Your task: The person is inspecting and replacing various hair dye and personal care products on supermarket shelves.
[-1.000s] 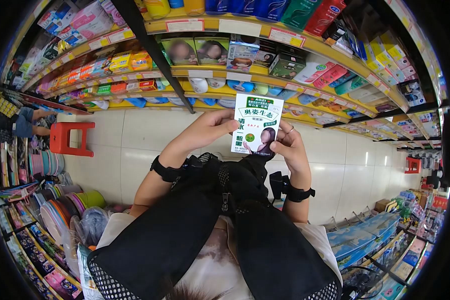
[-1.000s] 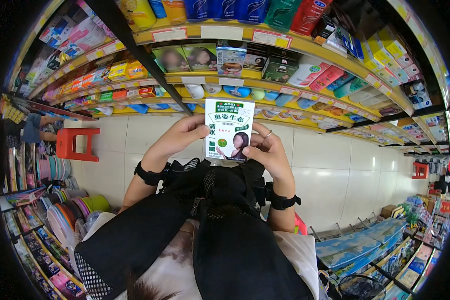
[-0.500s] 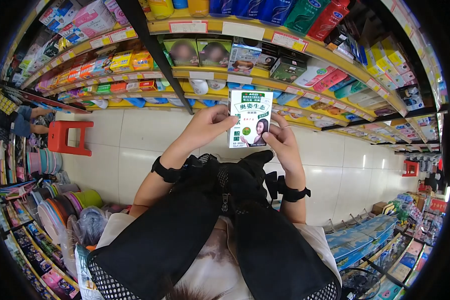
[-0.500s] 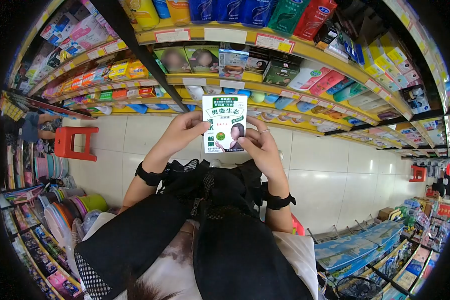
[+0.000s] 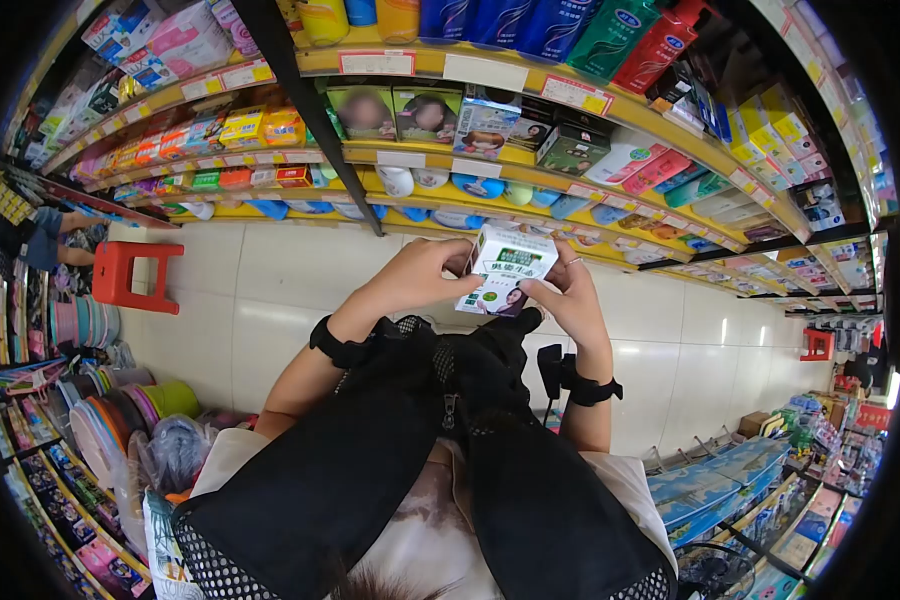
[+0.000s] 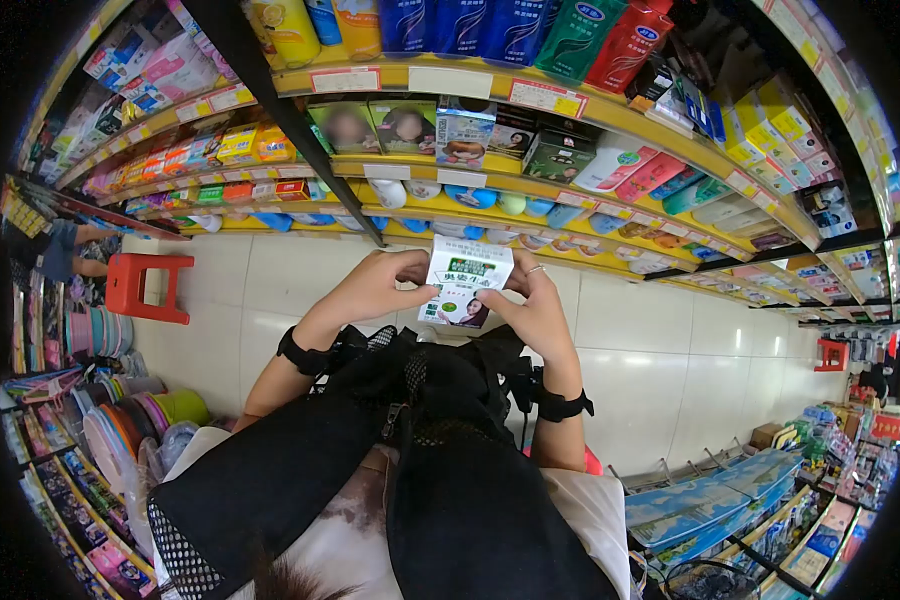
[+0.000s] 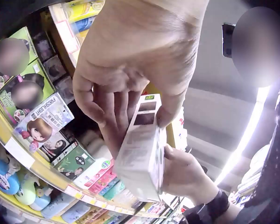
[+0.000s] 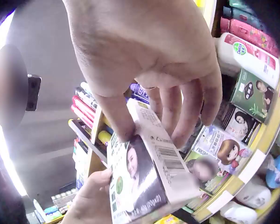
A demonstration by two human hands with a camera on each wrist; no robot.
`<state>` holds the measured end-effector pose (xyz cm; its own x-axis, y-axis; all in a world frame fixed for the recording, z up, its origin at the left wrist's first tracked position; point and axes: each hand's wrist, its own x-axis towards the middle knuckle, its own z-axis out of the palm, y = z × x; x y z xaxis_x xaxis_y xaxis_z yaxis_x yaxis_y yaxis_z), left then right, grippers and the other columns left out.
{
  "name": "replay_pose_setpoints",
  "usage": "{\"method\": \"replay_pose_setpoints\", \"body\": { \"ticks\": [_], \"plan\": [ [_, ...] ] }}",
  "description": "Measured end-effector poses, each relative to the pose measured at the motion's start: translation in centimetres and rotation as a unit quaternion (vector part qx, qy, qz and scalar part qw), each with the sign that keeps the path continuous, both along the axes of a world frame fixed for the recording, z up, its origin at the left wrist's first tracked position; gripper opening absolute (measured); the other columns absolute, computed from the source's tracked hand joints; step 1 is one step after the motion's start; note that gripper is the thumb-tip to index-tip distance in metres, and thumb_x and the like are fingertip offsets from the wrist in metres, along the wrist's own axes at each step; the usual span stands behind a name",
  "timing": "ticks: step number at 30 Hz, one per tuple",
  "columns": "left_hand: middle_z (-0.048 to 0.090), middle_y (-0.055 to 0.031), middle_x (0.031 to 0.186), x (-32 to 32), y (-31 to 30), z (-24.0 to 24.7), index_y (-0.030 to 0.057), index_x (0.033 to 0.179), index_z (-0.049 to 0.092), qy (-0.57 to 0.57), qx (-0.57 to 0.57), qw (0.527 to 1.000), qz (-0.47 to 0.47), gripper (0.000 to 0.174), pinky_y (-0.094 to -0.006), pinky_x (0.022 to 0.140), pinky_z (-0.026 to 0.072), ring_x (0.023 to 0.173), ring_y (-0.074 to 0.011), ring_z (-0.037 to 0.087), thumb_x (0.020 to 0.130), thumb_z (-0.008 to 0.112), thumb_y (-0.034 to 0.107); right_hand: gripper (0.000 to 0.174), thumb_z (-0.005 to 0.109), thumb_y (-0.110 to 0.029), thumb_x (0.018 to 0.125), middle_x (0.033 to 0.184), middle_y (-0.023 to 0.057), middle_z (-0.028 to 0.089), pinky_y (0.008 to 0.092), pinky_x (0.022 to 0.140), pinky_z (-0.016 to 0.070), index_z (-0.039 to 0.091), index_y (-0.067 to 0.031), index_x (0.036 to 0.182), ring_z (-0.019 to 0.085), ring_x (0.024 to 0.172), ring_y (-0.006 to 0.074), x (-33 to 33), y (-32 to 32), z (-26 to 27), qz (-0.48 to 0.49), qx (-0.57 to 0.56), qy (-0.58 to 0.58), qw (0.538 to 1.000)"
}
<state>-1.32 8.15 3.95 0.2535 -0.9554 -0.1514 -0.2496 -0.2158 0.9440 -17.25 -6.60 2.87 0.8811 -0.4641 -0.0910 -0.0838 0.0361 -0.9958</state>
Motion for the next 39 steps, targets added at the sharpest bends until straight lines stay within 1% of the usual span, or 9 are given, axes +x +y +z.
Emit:
{"method": "replay_pose_setpoints", "body": {
  "ticks": [2,4,11,14,15,18,24,29,39],
  "plan": [
    [0.06,-0.0134,0.085,0.2,-0.5,-0.6,-0.0009,0.093,0.052,-0.043,-0.026,0.999,0.004,0.028,-0.0298,0.071,0.0446,0.079,-0.0207,0.059,0.071,0.06,0.015,0.046,0.062,-0.003,0.069,0.094,0.0114,0.058,0.0296,0.08,0.0403,0.04,0.0013,0.11,0.054,0.091,0.0177,0.0,-0.5,0.0,0.0,-0.009,0.004,1.0],
    [0.06,-0.0131,0.087,0.3,-1.1,-0.8,-0.0004,0.094,0.051,-0.086,-0.051,0.995,0.009,0.029,-0.0303,0.072,0.0443,0.08,-0.0211,0.059,0.07,0.06,0.014,0.042,0.064,-0.004,0.066,0.091,0.0138,0.059,0.0296,0.077,0.042,0.044,0.0,0.103,0.056,0.089,0.0203,0.0,-1.0,-0.3,0.022,-0.157,0.057,0.986],
    [0.057,-0.014,0.086,1.2,-4.7,-1.7,0.0029,0.095,0.048,-0.317,-0.088,0.944,0.016,0.033,-0.0374,0.068,0.043,0.08,-0.0295,0.055,0.068,0.061,0.015,0.035,0.063,-0.005,0.064,0.087,0.0165,0.057,0.0323,0.072,0.0432,0.046,-0.0035,0.095,0.057,0.083,0.0294,2.1,-2.9,-0.1,-0.026,-0.344,0.121,0.931],
    [0.056,-0.0126,0.084,2.4,-7.2,-2.8,0.004,0.093,0.048,-0.412,-0.082,0.907,0.012,0.032,-0.039,0.067,0.0421,0.079,-0.0296,0.054,0.066,0.061,0.016,0.032,0.063,-0.012,0.064,0.083,0.0156,0.057,0.0376,0.068,0.0422,0.051,-0.0051,0.093,0.054,0.075,0.0328,3.6,-5.1,0.3,0.005,-0.516,0.167,0.84],
    [0.055,-0.0117,0.082,2.8,-7.9,-3.2,0.0045,0.092,0.048,-0.451,-0.105,0.886,0.02,0.031,-0.0394,0.067,0.0417,0.08,-0.0291,0.053,0.066,0.062,0.016,0.032,0.063,-0.012,0.064,0.083,0.0156,0.057,0.0376,0.068,0.0422,0.051,-0.0051,0.093,0.054,0.075,0.0328,3.9,-5.9,0.3,0.006,-0.52,0.163,0.838],
    [0.054,-0.0086,0.082,3.3,-10.2,-4.5,0.0064,0.089,0.048,-0.48,-0.137,0.866,0.041,0.03,-0.0369,0.069,0.0411,0.084,-0.0257,0.051,0.063,0.062,0.014,0.029,0.062,-0.015,0.064,0.089,0.0096,0.056,0.0379,0.077,0.0395,0.056,-0.0083,0.092,0.051,0.084,0.029,4.5,-9.0,-0.6,0.016,-0.628,0.092,0.773],
    [0.05,-0.0061,0.089,4.4,-14.7,-5.7,0.0086,0.086,0.049,-0.541,-0.193,0.814,0.089,0.029,-0.0354,0.069,0.0393,0.089,-0.0231,0.047,0.061,0.062,0.013,0.03,0.064,-0.016,0.062,0.094,0.0084,0.053,0.0381,0.083,0.0361,0.056,-0.0058,0.09,0.048,0.091,0.0277,6.3,-14.6,-2.3,-0.009,-0.677,-0.025,0.736],
    [0.047,-0.0081,0.095,7.0,-17.8,-4.7,0.0091,0.088,0.052,-0.576,-0.183,0.788,0.119,0.033,-0.0372,0.069,0.0388,0.093,-0.0256,0.044,0.059,0.065,0.016,0.032,0.065,-0.017,0.062,0.096,0.0098,0.052,0.0371,0.081,0.0364,0.057,-0.0054,0.09,0.047,0.091,0.0286,9.0,-18.2,-2.4,0.029,-0.65,-0.016,0.76],
    [0.048,-0.0106,0.1,8.7,-20.0,-6.4,0.011,0.091,0.055,-0.643,-0.065,0.759,0.076,0.033,-0.0421,0.082,0.0293,0.099,-0.027,0.042,0.06,0.065,0.017,0.034,0.063,-0.026,0.067,0.088,0.0131,0.054,0.0387,0.072,0.0425,0.057,-0.008,0.095,0.052,0.087,0.0284,11.9,-20.5,-4.3,0.069,-0.673,0.056,0.734]
  ]
}}
